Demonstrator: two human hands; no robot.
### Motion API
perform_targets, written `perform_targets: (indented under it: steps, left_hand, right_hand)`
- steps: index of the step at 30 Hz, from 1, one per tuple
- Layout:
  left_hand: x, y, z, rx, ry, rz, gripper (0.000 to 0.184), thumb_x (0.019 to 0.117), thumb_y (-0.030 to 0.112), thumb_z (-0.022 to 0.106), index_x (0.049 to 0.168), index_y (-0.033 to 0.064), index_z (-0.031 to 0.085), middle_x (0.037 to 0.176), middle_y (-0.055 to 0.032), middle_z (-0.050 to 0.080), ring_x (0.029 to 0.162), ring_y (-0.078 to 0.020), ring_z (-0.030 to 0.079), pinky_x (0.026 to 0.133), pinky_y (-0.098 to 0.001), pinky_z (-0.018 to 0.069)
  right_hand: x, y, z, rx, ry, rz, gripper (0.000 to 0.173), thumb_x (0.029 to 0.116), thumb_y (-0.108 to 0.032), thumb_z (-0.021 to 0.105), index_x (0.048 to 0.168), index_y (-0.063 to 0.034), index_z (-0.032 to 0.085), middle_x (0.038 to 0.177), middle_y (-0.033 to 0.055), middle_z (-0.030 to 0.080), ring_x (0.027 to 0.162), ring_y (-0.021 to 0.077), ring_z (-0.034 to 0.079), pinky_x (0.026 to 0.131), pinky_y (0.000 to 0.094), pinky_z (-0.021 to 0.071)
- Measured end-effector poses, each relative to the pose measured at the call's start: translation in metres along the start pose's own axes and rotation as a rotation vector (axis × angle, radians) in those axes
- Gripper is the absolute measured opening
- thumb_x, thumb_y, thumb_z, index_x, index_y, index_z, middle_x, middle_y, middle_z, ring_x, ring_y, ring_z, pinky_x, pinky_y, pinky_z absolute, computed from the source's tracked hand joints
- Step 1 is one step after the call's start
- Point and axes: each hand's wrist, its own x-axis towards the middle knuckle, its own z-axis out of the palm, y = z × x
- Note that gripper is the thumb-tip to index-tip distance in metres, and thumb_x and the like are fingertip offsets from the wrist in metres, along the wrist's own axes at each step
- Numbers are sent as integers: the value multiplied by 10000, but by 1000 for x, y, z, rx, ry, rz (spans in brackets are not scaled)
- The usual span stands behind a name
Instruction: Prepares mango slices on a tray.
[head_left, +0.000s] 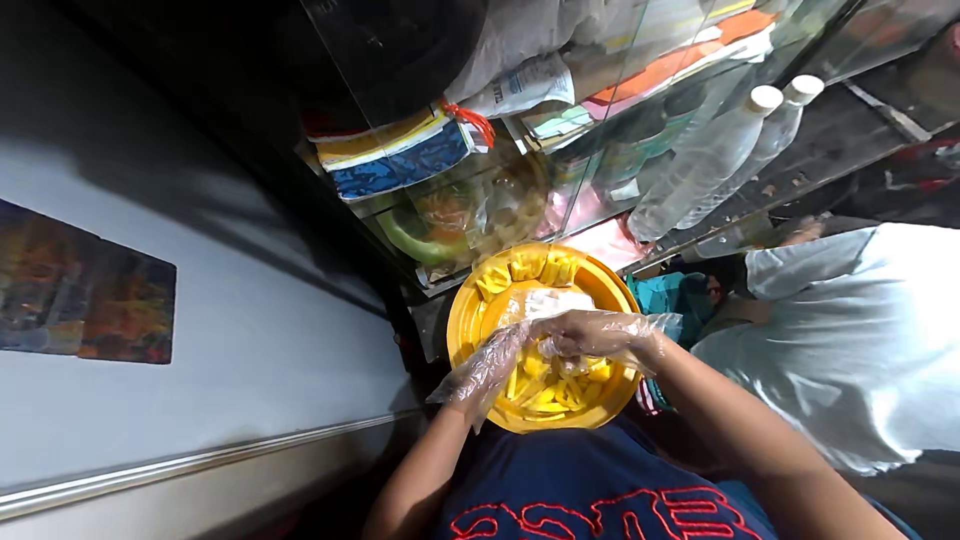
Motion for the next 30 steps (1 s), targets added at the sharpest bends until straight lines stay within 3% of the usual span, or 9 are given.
perform_targets:
  steps: [2,7,11,15,18,21,25,27,30]
  left_hand:
    - [0,1,1,-41,18,5,449,1124,295,305,1361,44,592,1344,-121,607,1251,-152,556,1093,-354,425]
    - [4,-1,1,47,10,54,490,1124,312,291,1424,21,546,1448,-170,547,1374,-210,483,1174,-403,345]
    - [2,6,1,90,18,50,473,1121,313,314,1366,26,599,1366,-165,604,1301,-210,541,1136,-417,388]
    - [2,12,-6,102,-8,42,442,1116,317,346,1286,44,649,1268,-137,650,1202,-186,591,1074,-404,441]
    - [1,12,-6,138,-20,50,443,1117,303,341,1336,38,621,1336,-151,622,1269,-202,559,1113,-408,408]
    - [6,6,-3,197,-24,69,467,1121,302,330,1401,16,570,1417,-187,572,1356,-248,505,1169,-430,351]
    - [22,-16,0,343,-34,139,491,1127,309,285,1430,28,549,1446,-185,558,1396,-269,478,1198,-445,310]
    - [12,0,-2,286,-24,102,467,1129,269,294,1410,8,560,1417,-198,574,1370,-265,496,1184,-437,323]
    - [5,8,-2,216,-29,92,463,1127,267,288,1454,66,546,1443,-159,571,1389,-238,487,1197,-425,319]
  right_hand:
    - [-4,-4,-2,59,30,16,291,1097,-180,435,1298,-15,565,885,45,633,640,36,562,632,214,508]
    - [-6,-10,-6,-46,84,61,278,1101,-179,439,1278,-6,565,868,72,632,662,75,580,653,249,513]
    - [-4,-13,-6,-60,9,60,293,1100,-184,450,1302,-1,559,925,103,648,695,108,631,682,279,556]
    - [-8,-4,-5,97,-38,-18,301,1039,-74,525,1337,-37,537,946,68,667,772,82,645,757,270,561]
    - [-5,-4,-5,-13,69,1,243,1050,-54,507,1260,17,609,927,94,683,779,103,658,786,295,568]
    - [2,-3,-3,-110,176,11,202,1050,-94,537,1129,21,684,820,79,672,681,84,630,707,268,559]
    - [7,-5,4,-169,194,26,210,1051,-119,548,1089,20,701,801,85,650,646,88,590,669,268,531]
    - [8,-1,4,-163,136,-15,258,1075,-130,497,1140,46,674,817,109,642,645,101,579,667,273,525]
    - [3,4,1,-94,7,-52,317,1094,-194,457,1266,26,607,843,83,620,638,73,547,645,251,503]
